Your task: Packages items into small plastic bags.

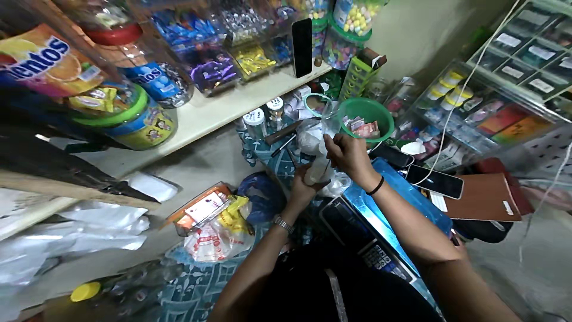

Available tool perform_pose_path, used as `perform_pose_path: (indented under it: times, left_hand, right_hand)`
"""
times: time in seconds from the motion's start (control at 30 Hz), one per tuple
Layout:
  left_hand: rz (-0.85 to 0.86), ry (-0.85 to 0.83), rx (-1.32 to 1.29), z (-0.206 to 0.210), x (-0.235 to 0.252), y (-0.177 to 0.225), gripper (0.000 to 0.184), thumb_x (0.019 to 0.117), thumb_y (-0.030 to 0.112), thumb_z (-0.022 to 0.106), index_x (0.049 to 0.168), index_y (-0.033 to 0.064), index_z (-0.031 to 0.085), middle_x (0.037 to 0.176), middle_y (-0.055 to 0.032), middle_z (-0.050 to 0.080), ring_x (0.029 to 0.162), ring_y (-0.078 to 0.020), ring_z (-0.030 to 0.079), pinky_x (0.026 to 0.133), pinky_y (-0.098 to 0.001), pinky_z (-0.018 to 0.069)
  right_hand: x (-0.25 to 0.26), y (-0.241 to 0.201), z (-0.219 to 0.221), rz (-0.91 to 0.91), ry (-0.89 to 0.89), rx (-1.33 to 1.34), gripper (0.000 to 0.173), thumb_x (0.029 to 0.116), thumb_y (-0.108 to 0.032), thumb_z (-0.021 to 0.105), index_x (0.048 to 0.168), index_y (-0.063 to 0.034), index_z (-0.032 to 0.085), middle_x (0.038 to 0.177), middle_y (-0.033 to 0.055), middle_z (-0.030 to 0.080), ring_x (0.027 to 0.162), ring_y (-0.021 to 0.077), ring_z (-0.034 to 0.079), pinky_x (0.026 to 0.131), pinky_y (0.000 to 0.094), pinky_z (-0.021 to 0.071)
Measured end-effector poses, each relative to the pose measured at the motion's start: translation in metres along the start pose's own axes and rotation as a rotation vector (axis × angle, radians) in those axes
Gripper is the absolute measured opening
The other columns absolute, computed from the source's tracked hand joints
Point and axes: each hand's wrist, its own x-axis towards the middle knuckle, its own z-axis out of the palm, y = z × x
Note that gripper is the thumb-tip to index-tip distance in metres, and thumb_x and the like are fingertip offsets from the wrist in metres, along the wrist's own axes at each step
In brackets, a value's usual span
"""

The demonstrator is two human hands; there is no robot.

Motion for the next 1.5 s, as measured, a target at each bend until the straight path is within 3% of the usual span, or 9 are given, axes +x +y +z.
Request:
perform_pose_path:
  times: [0.13, 0.5, 0.87, 1.0, 1.13, 1.27, 1.37, 1.5]
  left_hand:
    - [-0.005, 0.004, -0.034, 0.000, 0.000, 0.000, 0.076, 0.0783, 0.008, 0.087, 0.142, -0.0030, 0.047, 0.129, -0.0170, 0.061, 0.113, -0.0158, 0.064, 0.097, -0.0311, 0.0554]
    - [0.002, -0.007, -0.102, -0.001, 0.004, -0.005, 0.074, 0.0790, 0.012, 0.087, 0.141, -0.0035, 0.049, 0.129, -0.0178, 0.062, 0.114, -0.0154, 0.064, 0.098, -0.0298, 0.0549]
    - [-0.033, 0.015, -0.143, -0.005, 0.007, -0.003, 0.074, 0.0810, 0.011, 0.085, 0.142, -0.0047, 0.047, 0.128, -0.0174, 0.062, 0.113, -0.0143, 0.065, 0.097, -0.0289, 0.0555]
    - [-0.026, 0.028, -0.158, -0.006, 0.007, -0.004, 0.077, 0.0806, 0.014, 0.085, 0.143, -0.0057, 0.045, 0.130, -0.0176, 0.062, 0.115, -0.0138, 0.064, 0.099, -0.0293, 0.0549]
    - [-0.009, 0.024, -0.178, -0.006, 0.008, -0.007, 0.076, 0.0805, 0.013, 0.085, 0.142, -0.0063, 0.046, 0.129, -0.0174, 0.062, 0.114, -0.0140, 0.065, 0.098, -0.0290, 0.0553]
    - [0.005, 0.023, -0.179, -0.006, 0.009, -0.008, 0.074, 0.0806, 0.013, 0.085, 0.141, -0.0063, 0.046, 0.125, -0.0163, 0.064, 0.111, -0.0126, 0.065, 0.096, -0.0276, 0.0559]
    - [-0.013, 0.029, -0.184, -0.006, 0.010, -0.006, 0.073, 0.0820, 0.012, 0.084, 0.141, -0.0059, 0.046, 0.127, -0.0164, 0.063, 0.111, -0.0124, 0.065, 0.096, -0.0277, 0.0558]
    - [-0.029, 0.037, -0.207, -0.007, 0.010, -0.008, 0.077, 0.0812, 0.012, 0.085, 0.145, -0.0053, 0.044, 0.131, -0.0175, 0.061, 0.115, -0.0136, 0.064, 0.098, -0.0286, 0.0553]
  right_hand:
    - [0.034, -0.001, 0.003, 0.167, -0.020, -0.003, 0.040, 0.1086, -0.028, 0.051, 0.085, 0.0010, 0.063, 0.061, 0.0028, 0.063, 0.046, 0.0075, 0.057, 0.047, 0.0255, 0.0507]
    - [0.065, 0.016, -0.001, 0.403, -0.053, 0.164, 0.044, 0.1114, -0.030, 0.043, 0.079, -0.0033, 0.055, 0.058, 0.0001, 0.061, 0.040, 0.0051, 0.051, 0.041, 0.0226, 0.0434]
    - [0.063, 0.035, -0.006, 0.501, 0.110, 0.436, 0.041, 0.1118, -0.031, 0.042, 0.081, -0.0060, 0.052, 0.057, -0.0012, 0.060, 0.037, 0.0021, 0.045, 0.036, 0.0183, 0.0362]
    - [0.044, 0.043, -0.004, 0.528, 0.136, 0.518, 0.049, 0.1085, -0.049, 0.043, 0.080, -0.0108, 0.055, 0.056, -0.0025, 0.056, 0.038, 0.0013, 0.039, 0.038, 0.0165, 0.0311]
    - [0.037, 0.043, -0.006, 0.511, 0.172, 0.560, 0.047, 0.1102, -0.047, 0.039, 0.083, -0.0115, 0.054, 0.055, -0.0026, 0.053, 0.037, 0.0013, 0.037, 0.038, 0.0160, 0.0318]
    - [0.035, 0.029, -0.012, 0.435, 0.194, 0.508, 0.048, 0.1118, -0.043, 0.034, 0.085, -0.0098, 0.055, 0.057, -0.0008, 0.057, 0.037, 0.0027, 0.041, 0.038, 0.0171, 0.0347]
    - [0.034, 0.027, -0.012, 0.387, 0.202, 0.474, 0.048, 0.1114, -0.042, 0.037, 0.079, -0.0101, 0.054, 0.055, -0.0006, 0.058, 0.036, 0.0033, 0.043, 0.036, 0.0176, 0.0358]
    - [0.029, 0.041, -0.006, 0.501, 0.209, 0.554, 0.049, 0.1092, -0.048, 0.041, 0.081, -0.0115, 0.056, 0.055, -0.0027, 0.056, 0.036, 0.0013, 0.038, 0.036, 0.0163, 0.0320]
